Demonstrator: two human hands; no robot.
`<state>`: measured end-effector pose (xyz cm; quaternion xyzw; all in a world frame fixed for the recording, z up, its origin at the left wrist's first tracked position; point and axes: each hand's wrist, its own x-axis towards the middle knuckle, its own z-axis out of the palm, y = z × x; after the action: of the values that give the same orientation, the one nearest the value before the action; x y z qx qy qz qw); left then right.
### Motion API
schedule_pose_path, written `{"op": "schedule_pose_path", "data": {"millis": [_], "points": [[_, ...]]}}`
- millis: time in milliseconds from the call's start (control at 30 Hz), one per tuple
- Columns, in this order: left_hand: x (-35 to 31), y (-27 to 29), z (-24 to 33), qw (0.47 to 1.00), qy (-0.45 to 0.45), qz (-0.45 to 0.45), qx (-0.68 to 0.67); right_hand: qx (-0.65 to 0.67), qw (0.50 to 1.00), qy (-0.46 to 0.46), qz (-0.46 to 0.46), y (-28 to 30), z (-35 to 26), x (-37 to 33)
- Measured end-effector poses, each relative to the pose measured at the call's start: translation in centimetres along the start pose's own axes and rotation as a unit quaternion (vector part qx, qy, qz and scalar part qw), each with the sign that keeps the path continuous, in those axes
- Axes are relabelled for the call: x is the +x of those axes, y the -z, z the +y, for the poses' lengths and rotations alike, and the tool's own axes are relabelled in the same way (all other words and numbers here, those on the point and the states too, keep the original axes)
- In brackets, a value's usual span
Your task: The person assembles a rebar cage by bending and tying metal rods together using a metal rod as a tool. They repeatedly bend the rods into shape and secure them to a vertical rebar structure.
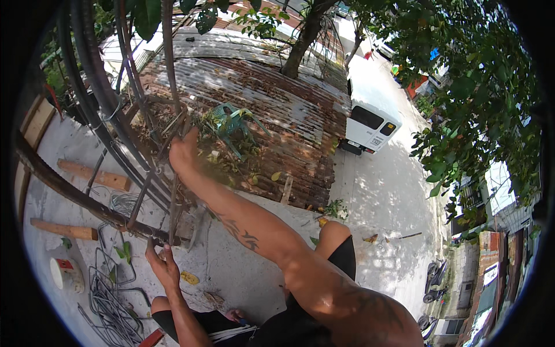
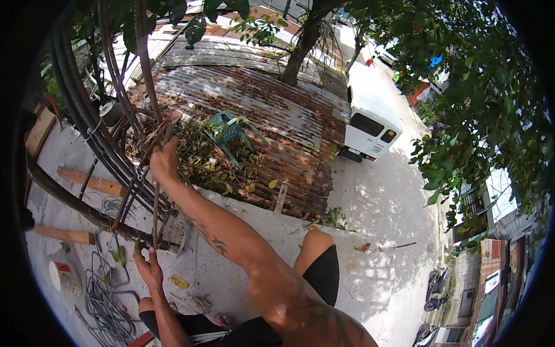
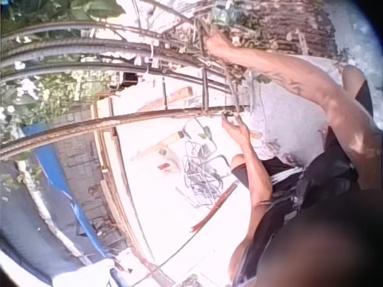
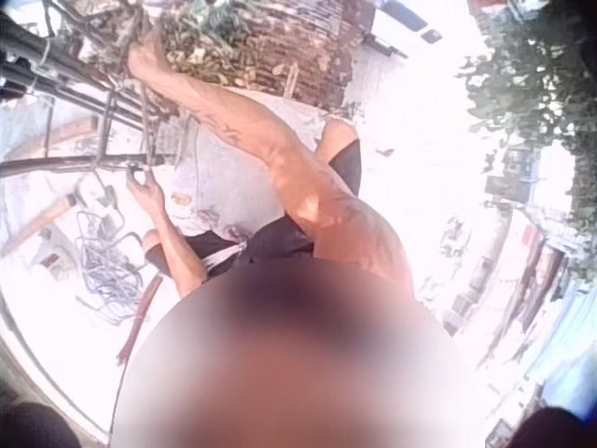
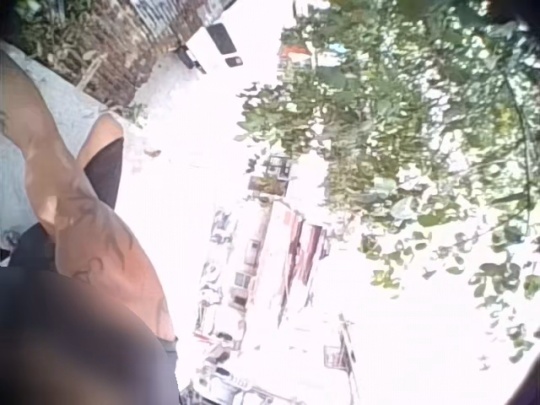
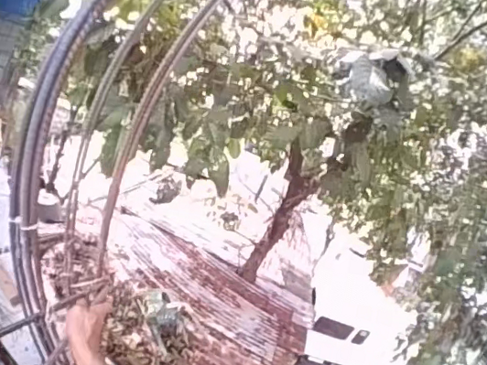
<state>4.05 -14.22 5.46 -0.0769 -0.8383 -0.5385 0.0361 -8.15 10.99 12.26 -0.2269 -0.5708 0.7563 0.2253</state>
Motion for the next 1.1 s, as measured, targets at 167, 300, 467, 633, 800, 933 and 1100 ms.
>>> {"op": "schedule_pose_path", "data": {"millis": [167, 300, 467, 633, 800, 933, 1100], "points": [[-0.9, 4.8, -1.8, 0.99, -0.114, -0.074, 0.034, 0.147, 0.989, 0.023, 0.006, 3.9, -3.0, -5.3], [-2.0, 11.7, -4.7, 0.989, 0.043, -0.127, -0.058, 0.206, 0.968, -0.049, -0.137, 10.3, -3.9, -10.8], [-2.3, 16.5, -14.0, 0.89, 0.238, 0.054, -0.385, 0.097, 0.994, -0.04, -0.025, 15.5, 6.6, -20.0], [-4.5, 18.1, -24.0, 0.905, 0.378, 0.107, -0.161, -0.283, 0.957, 0.023, -0.058, 15.5, 12.7, -26.4], [-4.5, 17.8, -22.4, 0.921, 0.273, 0.209, -0.18, -0.666, 0.715, -0.003, -0.212, 14.1, 6.0, -29.1], [4.0, 16.1, -13.1, 0.973, 0.055, 0.217, -0.058, -0.387, 0.818, -0.387, -0.177, 14.6, 4.0, -30.1], [15.8, 14.1, -3.4, 0.927, -0.292, 0.156, 0.175, -0.126, 0.865, -0.38, -0.301, 18.3, 4.4, -31.6]]}}
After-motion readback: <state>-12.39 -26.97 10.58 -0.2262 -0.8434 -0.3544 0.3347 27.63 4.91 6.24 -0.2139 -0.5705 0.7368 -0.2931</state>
